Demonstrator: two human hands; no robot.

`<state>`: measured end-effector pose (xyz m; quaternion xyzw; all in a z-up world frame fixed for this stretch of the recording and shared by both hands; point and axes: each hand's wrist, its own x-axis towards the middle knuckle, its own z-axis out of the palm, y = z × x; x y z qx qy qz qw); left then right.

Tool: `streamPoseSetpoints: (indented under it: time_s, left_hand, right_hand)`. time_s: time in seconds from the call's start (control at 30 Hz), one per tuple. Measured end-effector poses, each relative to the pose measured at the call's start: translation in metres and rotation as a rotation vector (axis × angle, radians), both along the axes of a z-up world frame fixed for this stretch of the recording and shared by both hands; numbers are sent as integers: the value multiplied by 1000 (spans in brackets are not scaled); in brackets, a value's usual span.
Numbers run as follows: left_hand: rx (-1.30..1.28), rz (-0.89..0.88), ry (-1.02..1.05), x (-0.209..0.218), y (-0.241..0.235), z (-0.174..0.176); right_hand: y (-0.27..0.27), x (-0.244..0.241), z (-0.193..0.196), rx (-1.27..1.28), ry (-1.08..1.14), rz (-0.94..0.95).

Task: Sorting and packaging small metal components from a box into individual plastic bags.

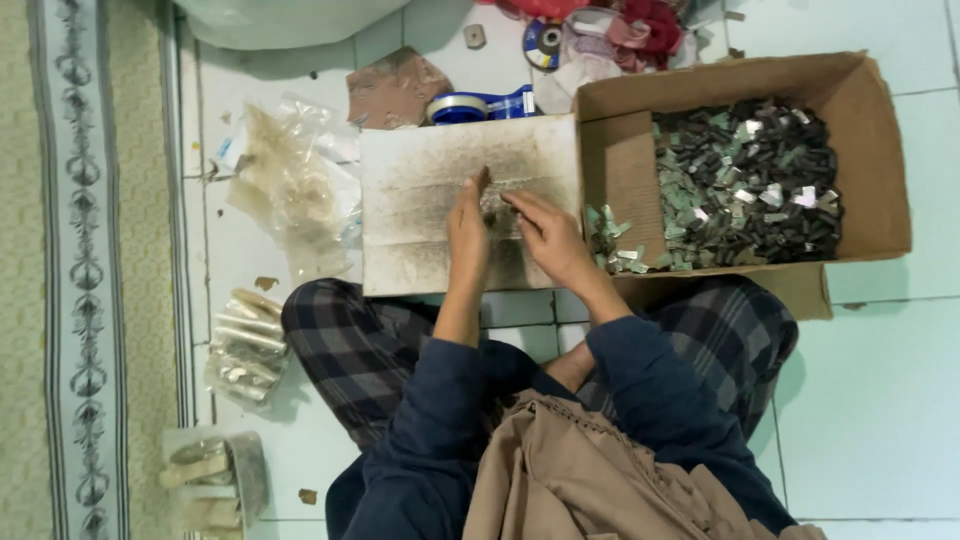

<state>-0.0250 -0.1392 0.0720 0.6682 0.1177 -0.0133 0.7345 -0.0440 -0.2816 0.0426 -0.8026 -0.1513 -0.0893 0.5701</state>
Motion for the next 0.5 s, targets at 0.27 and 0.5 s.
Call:
streamPoseSetpoints:
  time_s: [0.27, 0.5]
  left_hand:
    - [249, -158, -204, 3, -24, -7]
    - [797, -609, -502, 10, -132, -102]
  right_hand:
    - [-78, 1, -15, -58, 77, -288]
    - [-148, 21, -79, -421, 378, -353]
